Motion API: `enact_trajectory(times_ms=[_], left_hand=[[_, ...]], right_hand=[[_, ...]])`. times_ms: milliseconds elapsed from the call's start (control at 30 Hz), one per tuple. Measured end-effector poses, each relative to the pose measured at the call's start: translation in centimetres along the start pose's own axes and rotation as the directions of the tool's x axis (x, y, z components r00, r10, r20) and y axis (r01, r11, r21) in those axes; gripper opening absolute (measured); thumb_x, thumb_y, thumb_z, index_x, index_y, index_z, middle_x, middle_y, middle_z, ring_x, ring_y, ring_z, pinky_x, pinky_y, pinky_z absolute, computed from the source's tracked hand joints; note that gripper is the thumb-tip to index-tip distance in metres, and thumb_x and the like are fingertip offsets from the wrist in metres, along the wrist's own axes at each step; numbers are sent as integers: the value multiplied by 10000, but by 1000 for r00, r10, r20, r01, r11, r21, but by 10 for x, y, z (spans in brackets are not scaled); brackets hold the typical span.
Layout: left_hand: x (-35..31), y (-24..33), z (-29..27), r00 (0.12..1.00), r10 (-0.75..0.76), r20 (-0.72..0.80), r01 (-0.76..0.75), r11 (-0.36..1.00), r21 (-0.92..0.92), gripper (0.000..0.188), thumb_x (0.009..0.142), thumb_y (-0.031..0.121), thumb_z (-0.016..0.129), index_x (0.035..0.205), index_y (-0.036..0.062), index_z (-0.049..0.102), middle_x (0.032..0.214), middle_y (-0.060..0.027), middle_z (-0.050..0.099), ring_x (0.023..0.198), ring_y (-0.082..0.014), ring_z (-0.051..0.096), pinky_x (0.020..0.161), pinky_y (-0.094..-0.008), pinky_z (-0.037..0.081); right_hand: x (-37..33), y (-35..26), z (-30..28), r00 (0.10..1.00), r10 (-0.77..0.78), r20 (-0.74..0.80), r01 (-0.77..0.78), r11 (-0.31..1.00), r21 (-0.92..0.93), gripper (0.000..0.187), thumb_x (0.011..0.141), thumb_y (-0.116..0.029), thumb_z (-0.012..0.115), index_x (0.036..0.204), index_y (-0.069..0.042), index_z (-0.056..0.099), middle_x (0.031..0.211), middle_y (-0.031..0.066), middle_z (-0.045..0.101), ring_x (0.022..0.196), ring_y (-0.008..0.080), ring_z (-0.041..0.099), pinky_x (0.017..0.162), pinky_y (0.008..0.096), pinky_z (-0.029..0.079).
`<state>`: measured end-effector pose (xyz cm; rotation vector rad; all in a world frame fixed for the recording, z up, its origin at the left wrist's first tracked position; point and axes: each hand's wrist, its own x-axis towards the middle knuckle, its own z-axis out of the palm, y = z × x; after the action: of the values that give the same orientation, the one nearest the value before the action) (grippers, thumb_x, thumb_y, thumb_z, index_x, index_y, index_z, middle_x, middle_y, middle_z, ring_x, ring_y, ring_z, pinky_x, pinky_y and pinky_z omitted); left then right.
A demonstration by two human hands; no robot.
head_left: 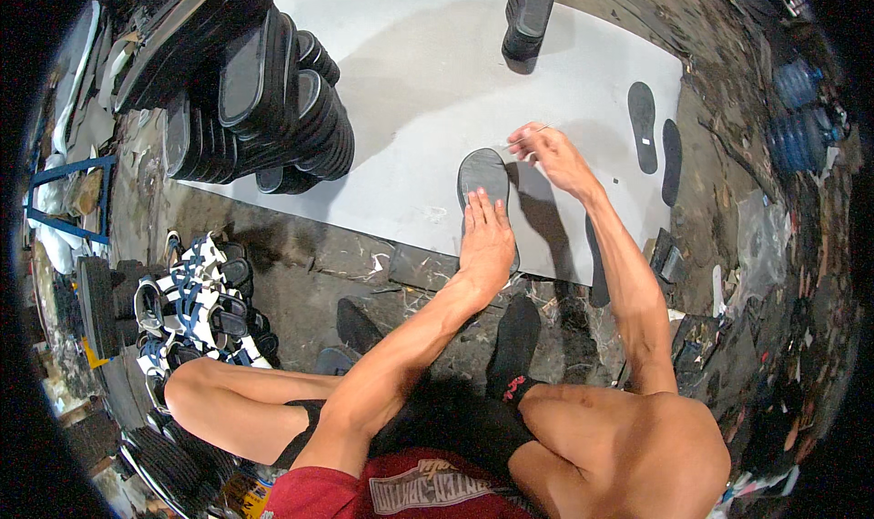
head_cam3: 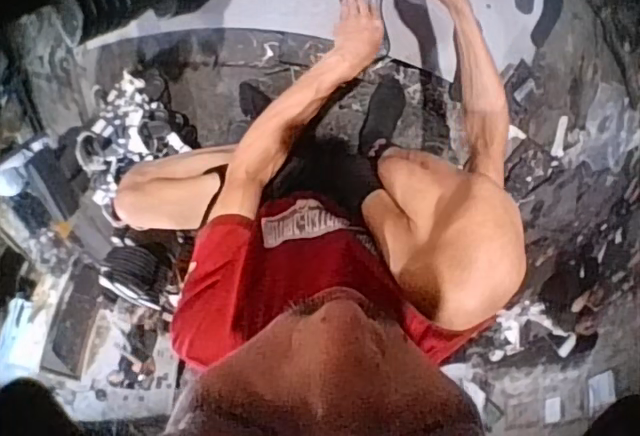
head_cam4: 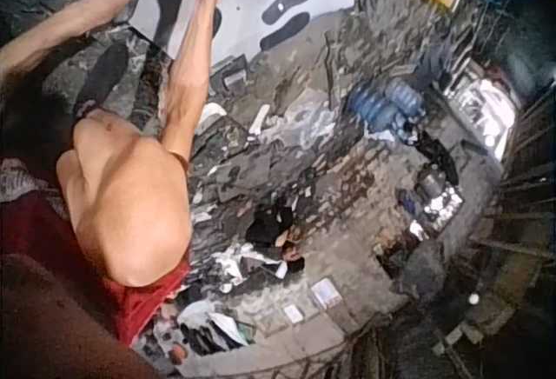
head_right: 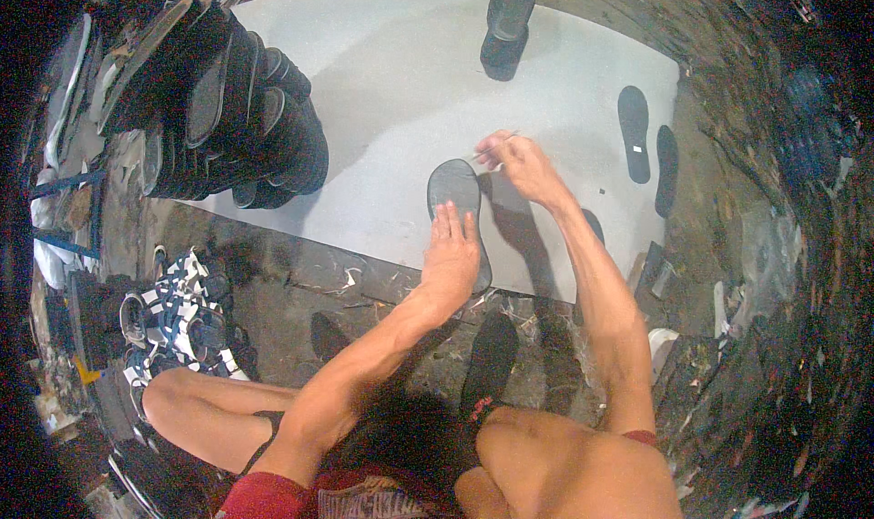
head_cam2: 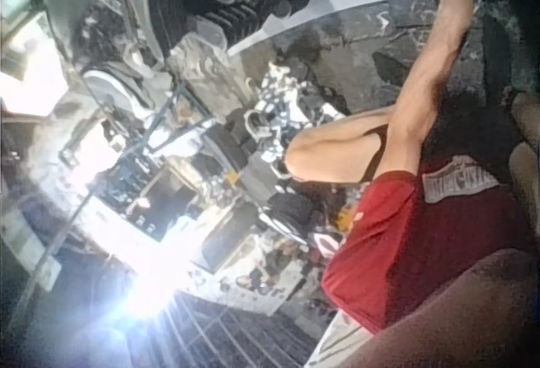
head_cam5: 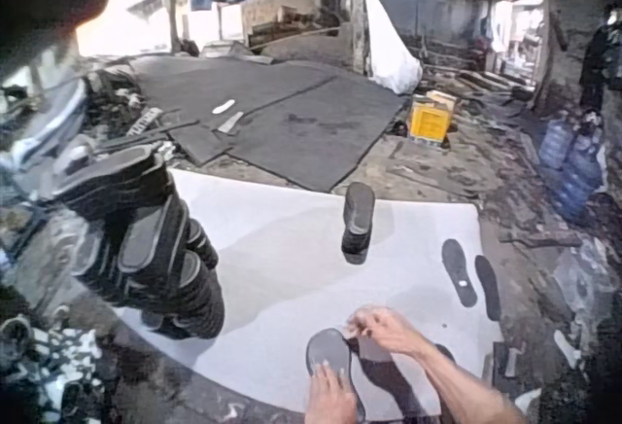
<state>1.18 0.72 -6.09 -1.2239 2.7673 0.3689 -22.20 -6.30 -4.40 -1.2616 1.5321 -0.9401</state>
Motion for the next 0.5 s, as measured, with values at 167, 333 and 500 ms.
enact_trajectory(times_ms=[167,333,500], left_hand=[[4,9,-27,989,63,135,-75,993,89,746,944,147,687,1534,-260,481,1592,-574,378,1543,-666,399,1322,-647,308],[10,15,-21,984,52,173,-59,998,37,716,926,168,707,1471,-268,549,1539,-573,448,1526,-657,431,1311,-668,315],[6,14,-31,979,71,189,-84,995,59,676,922,185,726,1423,-254,610,1564,-559,438,1534,-650,428,1309,-671,316]], right_hand=[[10,-42,47,925,-102,366,195,955,-225,344,1124,-286,644,1165,16,804,1048,199,825,977,314,792,900,446,612],[10,-63,69,851,-119,512,349,856,-382,348,1108,-288,659,1113,26,810,1048,243,802,986,440,770,899,522,600],[14,-56,72,838,-165,519,434,779,-453,327,1105,-298,658,1105,-10,813,983,247,781,973,457,750,880,556,583]])
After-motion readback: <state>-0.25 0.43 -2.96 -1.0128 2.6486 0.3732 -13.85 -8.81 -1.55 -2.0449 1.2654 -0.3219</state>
